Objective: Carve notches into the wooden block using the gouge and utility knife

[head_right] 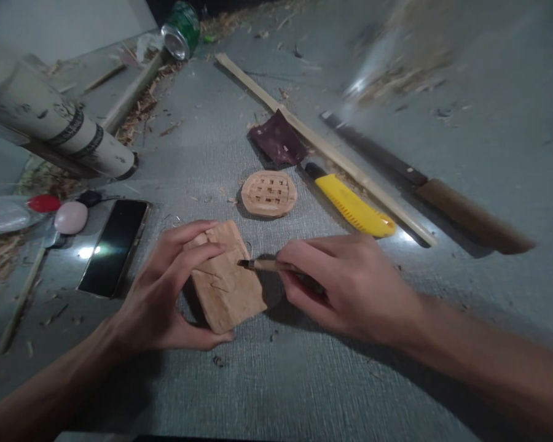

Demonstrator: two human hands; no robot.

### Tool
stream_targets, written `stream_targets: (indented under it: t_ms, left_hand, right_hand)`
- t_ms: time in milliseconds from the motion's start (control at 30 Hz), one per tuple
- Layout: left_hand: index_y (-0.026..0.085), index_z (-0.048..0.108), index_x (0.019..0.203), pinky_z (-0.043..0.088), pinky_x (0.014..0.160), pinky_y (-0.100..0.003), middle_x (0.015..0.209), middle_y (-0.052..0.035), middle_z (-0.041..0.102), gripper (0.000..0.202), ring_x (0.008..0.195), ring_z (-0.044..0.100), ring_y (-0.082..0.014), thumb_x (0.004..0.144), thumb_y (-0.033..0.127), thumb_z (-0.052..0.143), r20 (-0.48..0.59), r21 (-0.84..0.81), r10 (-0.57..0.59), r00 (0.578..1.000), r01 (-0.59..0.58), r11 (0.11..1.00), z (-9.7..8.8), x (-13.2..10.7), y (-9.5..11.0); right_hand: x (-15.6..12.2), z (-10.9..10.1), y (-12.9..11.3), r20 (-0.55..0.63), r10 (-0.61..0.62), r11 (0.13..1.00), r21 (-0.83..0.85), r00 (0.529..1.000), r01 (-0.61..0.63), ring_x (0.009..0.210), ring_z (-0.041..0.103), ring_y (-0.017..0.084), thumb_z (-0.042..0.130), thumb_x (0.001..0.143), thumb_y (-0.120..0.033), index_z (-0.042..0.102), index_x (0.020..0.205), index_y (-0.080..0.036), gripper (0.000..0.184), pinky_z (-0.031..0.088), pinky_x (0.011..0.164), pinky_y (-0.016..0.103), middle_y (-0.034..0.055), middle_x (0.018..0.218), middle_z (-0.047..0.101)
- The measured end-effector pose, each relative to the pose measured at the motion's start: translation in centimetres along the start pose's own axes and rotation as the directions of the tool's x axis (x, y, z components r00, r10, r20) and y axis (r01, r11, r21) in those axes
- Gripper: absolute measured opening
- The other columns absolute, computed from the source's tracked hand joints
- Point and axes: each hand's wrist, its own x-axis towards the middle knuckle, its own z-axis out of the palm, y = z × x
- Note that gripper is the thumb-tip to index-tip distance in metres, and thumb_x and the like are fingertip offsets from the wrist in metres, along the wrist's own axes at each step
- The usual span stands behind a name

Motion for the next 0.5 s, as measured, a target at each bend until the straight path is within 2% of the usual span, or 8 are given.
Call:
stream_targets:
  t_ms: [267, 500]
  left_hand:
    - [0.028, 0.047, 0.150, 0.061, 0.101, -0.068, 0.162, -0.0243, 0.049, 0.098, 0.145, 0.055, -0.0506, 0.074, 0.068, 0.095, -0.020, -0.011, 0.017, 1.000, -0.017, 1.000, 0.27, -0.31, -0.41]
    - [0.027, 0.050, 0.137, 0.063, 0.100, -0.065, 0.159, -0.0247, 0.049, 0.084, 0.143, 0.057, -0.0476, 0.079, 0.072, 0.091, -0.045, 0.001, 0.105, 0.993, -0.105, 0.994, 0.24, -0.17, -0.73]
  right_hand:
    - [-0.11, -0.26, -0.13, -0.005, -0.014, 1.000, -0.006, 1.000, 0.014, 0.056, 0.059, 0.014, 0.056, 0.105, -0.021, 0.063, 0.095, -0.024, 0.013, 0.042, 0.055, 0.030, -0.0010, 0.072, 0.068]
    - [-0.05, -0.40, -0.43, -0.053, -0.040, 0.999, -0.028, 0.998, 0.038, 0.059, 0.064, 0.015, 0.056, 0.107, -0.022, 0.063, 0.101, -0.025, 0.010, 0.046, 0.057, 0.030, -0.0008, 0.075, 0.073]
